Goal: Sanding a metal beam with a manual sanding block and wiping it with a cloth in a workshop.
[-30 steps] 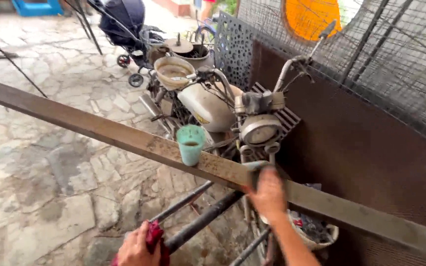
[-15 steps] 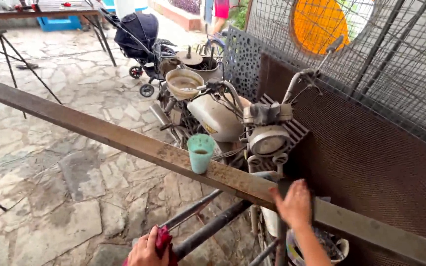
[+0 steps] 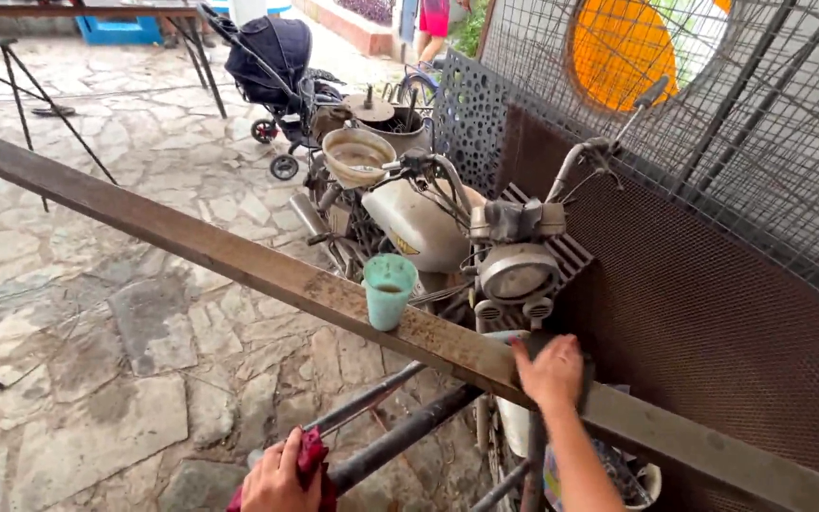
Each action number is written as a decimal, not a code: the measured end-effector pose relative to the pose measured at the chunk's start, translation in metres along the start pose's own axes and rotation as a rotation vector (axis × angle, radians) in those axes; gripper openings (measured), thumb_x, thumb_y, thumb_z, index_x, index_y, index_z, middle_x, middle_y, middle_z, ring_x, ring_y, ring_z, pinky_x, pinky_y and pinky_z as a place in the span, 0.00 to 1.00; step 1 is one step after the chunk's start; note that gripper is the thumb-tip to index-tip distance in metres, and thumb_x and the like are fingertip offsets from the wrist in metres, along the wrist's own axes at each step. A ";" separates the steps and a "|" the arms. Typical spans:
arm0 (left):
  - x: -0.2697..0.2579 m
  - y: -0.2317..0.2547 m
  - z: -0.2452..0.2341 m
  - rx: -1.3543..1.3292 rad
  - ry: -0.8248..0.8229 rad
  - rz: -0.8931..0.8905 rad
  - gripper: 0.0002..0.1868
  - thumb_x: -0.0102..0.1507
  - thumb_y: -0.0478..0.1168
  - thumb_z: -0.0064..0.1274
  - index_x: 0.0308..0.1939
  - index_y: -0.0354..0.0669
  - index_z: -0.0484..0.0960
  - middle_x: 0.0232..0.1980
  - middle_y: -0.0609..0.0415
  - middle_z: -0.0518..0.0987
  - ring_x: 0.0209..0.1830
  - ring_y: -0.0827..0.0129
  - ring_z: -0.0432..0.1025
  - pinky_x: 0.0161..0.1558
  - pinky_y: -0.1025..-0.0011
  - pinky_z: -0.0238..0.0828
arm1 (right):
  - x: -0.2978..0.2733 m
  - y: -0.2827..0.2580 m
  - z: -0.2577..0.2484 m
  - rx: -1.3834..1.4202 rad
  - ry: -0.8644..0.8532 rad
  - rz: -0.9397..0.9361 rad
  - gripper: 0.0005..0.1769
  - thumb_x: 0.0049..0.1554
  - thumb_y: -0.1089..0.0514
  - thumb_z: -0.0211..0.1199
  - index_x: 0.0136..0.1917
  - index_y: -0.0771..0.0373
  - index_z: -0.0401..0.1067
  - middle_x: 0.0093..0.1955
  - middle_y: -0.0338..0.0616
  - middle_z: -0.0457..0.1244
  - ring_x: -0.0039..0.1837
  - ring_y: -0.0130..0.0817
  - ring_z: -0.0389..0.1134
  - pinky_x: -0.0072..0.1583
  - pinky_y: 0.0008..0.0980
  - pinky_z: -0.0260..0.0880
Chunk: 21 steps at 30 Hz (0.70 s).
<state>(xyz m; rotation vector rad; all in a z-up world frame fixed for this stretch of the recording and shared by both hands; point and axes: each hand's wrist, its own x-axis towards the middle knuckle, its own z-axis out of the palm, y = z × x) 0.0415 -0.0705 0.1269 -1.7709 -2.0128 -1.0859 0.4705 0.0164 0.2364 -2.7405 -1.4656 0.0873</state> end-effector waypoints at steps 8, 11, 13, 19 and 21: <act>0.001 0.002 -0.003 0.005 -0.035 -0.004 0.35 0.48 0.61 0.61 0.60 0.69 0.82 0.48 0.70 0.81 0.44 0.68 0.77 0.47 0.66 0.75 | -0.053 -0.018 -0.001 -0.178 0.118 -0.200 0.63 0.58 0.16 0.07 0.81 0.73 0.35 0.85 0.62 0.33 0.85 0.49 0.36 0.83 0.43 0.31; 0.006 0.006 -0.019 0.015 -0.110 0.001 0.31 0.53 0.61 0.59 0.61 0.67 0.81 0.48 0.68 0.82 0.46 0.67 0.78 0.46 0.66 0.76 | -0.012 -0.007 0.003 -0.090 0.091 -0.111 0.68 0.56 0.13 0.10 0.80 0.77 0.35 0.84 0.69 0.34 0.84 0.55 0.38 0.82 0.44 0.33; 0.003 0.005 -0.015 0.005 -0.092 0.007 0.31 0.53 0.61 0.59 0.61 0.66 0.81 0.48 0.68 0.82 0.46 0.67 0.78 0.46 0.66 0.76 | -0.025 -0.044 -0.010 -0.171 0.035 -0.153 0.66 0.56 0.16 0.07 0.80 0.77 0.34 0.84 0.68 0.33 0.85 0.53 0.36 0.82 0.43 0.31; 0.003 0.005 -0.012 -0.006 -0.055 0.008 0.32 0.51 0.61 0.60 0.61 0.68 0.81 0.48 0.69 0.81 0.44 0.67 0.77 0.46 0.66 0.76 | -0.050 -0.041 -0.008 -0.047 -0.021 -0.274 0.66 0.54 0.14 0.12 0.82 0.70 0.24 0.86 0.57 0.23 0.86 0.45 0.24 0.82 0.38 0.21; 0.005 0.003 -0.010 -0.006 -0.038 0.012 0.32 0.51 0.61 0.59 0.61 0.67 0.81 0.49 0.69 0.81 0.44 0.67 0.77 0.46 0.66 0.76 | -0.032 -0.037 -0.011 -0.068 -0.031 -0.198 0.65 0.53 0.14 0.08 0.82 0.70 0.22 0.86 0.58 0.21 0.86 0.47 0.25 0.83 0.39 0.22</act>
